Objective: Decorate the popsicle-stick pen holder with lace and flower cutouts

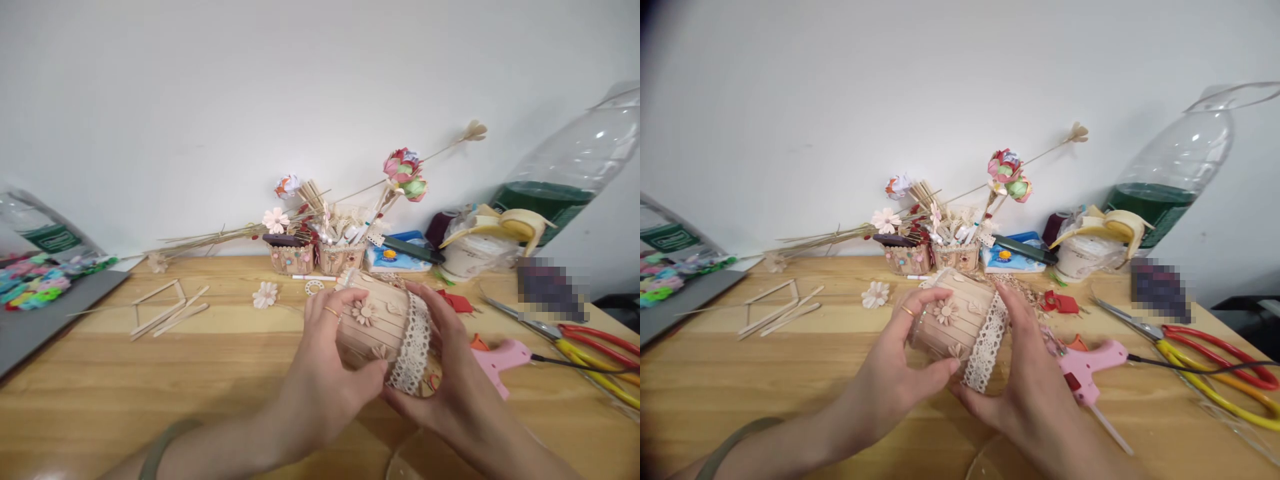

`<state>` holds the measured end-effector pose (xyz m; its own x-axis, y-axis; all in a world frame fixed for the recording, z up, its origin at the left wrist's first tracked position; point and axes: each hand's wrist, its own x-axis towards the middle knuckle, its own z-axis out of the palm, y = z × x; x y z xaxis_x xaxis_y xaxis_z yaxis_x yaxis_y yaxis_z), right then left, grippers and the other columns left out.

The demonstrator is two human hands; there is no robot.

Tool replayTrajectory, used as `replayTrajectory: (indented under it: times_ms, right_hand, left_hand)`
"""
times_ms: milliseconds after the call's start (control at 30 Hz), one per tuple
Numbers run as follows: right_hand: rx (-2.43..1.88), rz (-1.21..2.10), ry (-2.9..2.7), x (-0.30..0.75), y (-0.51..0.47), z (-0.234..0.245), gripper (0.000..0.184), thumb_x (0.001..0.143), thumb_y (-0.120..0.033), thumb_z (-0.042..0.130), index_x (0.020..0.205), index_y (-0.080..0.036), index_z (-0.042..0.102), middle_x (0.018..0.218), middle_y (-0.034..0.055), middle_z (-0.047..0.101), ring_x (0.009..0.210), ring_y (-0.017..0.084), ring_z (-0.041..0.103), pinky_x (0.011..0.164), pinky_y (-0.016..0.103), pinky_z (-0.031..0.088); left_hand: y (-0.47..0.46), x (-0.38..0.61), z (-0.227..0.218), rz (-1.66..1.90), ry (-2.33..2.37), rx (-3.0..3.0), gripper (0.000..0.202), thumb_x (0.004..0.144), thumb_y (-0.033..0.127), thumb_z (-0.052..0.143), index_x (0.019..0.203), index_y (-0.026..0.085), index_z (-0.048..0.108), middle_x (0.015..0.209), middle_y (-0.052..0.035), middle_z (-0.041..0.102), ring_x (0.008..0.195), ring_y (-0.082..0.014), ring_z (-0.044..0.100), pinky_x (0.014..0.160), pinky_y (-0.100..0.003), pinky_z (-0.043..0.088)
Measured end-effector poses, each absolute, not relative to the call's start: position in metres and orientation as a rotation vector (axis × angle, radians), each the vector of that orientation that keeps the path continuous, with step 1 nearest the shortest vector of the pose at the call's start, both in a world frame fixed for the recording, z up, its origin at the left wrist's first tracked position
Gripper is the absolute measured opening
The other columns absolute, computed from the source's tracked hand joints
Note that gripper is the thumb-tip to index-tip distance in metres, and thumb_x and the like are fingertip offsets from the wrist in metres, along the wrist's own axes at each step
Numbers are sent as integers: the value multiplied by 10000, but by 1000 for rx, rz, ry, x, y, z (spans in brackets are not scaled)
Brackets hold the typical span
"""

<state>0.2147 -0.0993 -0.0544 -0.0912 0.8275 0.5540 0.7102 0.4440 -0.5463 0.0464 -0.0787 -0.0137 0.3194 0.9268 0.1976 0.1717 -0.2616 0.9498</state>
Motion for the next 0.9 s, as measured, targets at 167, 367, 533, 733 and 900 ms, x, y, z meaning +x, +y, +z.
replayTrajectory:
  times_ms: [167, 367, 533, 733, 900]
  right_hand:
    - [-1316, 172, -1839, 214, -99, -54, 907, 689, -348, 663, 1407, -202, 129, 1393, 168, 318, 1223, 330, 411, 958, 526, 406]
    - [-1308, 140, -1848, 215, -100, -53, 894, 687, -340, 660, 1400, -203, 139, 1387, 174, 317, 1229, 336, 399, 960, 537, 397]
    - [-1308, 143, -1849, 213, -100, -51, 864, 690, -335, 655, 1388, -205, 163, 1368, 173, 343, 1210, 328, 423, 954, 532, 407]
    - [-1292, 60, -1878, 212, -98, -48, 818, 715, -328, 626, 1382, -165, 181, 1341, 192, 360, 1233, 345, 383, 978, 570, 362]
    - [-1303, 10, -1884, 211, -98, -47, 814, 698, -313, 629, 1375, -169, 202, 1329, 179, 365, 1237, 337, 372, 994, 552, 351]
  left_hand:
    - [-79, 47, -16, 1045, 1034, 1691, 528, 619, 100, 587, 1101, 273, 458, 1137, -45, 469, 1115, -257, 444, 998, -485, 319]
    - [-78, 48, -16, 1071, 1060, 1755, 543, 609, 96, 603, 1100, 278, 460, 1122, -45, 463, 1115, -255, 429, 990, -474, 323]
    - [-78, 49, -16, 1092, 1066, 1766, 525, 608, 97, 603, 1082, 278, 468, 1106, -42, 465, 1108, -253, 434, 980, -468, 335]
    - [-78, 49, -20, 1102, 1067, 1806, 545, 620, 99, 608, 1107, 288, 455, 1109, -36, 450, 1097, -241, 439, 978, -452, 341]
    - [-77, 50, -20, 1116, 1070, 1819, 540, 620, 93, 601, 1104, 279, 449, 1088, -39, 451, 1078, -242, 445, 968, -449, 349]
